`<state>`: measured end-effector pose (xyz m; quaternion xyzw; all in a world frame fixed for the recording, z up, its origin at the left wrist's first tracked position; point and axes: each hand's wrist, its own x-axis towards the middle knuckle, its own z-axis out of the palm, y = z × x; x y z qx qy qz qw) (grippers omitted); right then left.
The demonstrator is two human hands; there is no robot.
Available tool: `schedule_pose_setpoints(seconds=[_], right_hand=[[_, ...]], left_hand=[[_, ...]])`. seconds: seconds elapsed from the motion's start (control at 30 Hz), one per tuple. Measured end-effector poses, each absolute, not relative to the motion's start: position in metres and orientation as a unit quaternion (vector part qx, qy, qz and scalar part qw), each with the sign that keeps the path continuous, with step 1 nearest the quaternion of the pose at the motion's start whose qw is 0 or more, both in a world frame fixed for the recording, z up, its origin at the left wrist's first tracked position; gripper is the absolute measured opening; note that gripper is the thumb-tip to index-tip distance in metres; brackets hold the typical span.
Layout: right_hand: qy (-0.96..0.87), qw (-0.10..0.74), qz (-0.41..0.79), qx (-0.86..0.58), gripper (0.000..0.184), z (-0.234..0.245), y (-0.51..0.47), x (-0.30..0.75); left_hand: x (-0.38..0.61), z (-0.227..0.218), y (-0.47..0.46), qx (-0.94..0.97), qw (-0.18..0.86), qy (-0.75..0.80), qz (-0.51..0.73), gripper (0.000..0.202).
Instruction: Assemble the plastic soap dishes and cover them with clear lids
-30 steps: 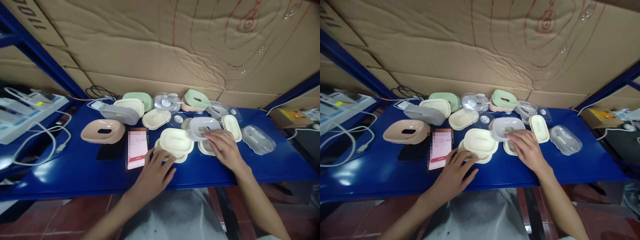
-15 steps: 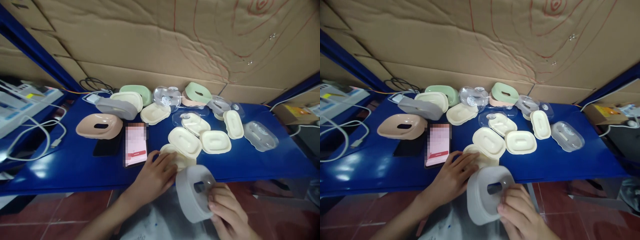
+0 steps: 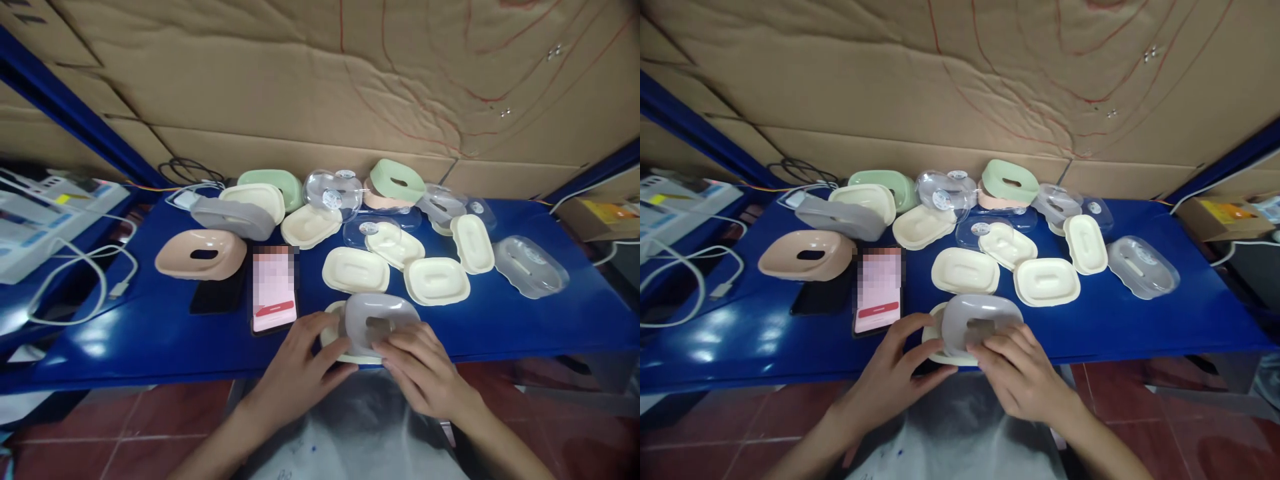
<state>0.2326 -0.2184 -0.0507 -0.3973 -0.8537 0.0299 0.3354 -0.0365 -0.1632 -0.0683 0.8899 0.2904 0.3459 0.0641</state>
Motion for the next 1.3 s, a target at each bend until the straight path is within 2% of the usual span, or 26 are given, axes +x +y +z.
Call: schedule_pose_setpoints(seconds=[0.13,0.27,0.5,0.7,0.83,0.93,1.13,1.3], right_hand=[[-0.872,0.282,-0.004,-0.401,0.034,-0.044,-0.22,0.213],[-0.874,0.274,-0.015,-0.4,0.037,-0.049,-0.218,0.207],[-0.889,0.252,-0.009,-0.382,0.041,-0.06,-0.214,0.209],[-0.875,0.262,-0.001,-0.407,0.037,-0.041,-0.206,0.242],[-0.846,0.242,-0.062,-0.47,0.044,-0.013,-0.173,0.276],[-0.854,0.207,-0.055,-0.474,0.043,0.002,-0.128,0.289],[-0.864,0.105,0.028,-0.492,0.06,-0.013,-0.046,0.295],[-0.867,0.143,0.062,-0.473,0.051,-0.025,-0.032,0.294]], left_hand=[[-0.035,-0.068,-0.163,0.906,0.026,0.286,0.311,0.033],[-0.036,-0.065,-0.163,0.908,0.04,0.29,0.301,0.03],[-0.031,-0.064,-0.163,0.912,-0.014,0.289,0.292,0.024],[-0.031,-0.063,-0.162,0.915,0.054,0.274,0.291,0.028],[-0.033,-0.063,-0.162,0.904,0.112,0.273,0.308,0.031],[-0.035,-0.065,-0.162,0.899,0.123,0.272,0.321,0.032],[-0.037,-0.067,-0.163,0.889,0.133,0.279,0.339,0.035],[-0.037,-0.067,-0.163,0.891,0.133,0.28,0.33,0.033]])
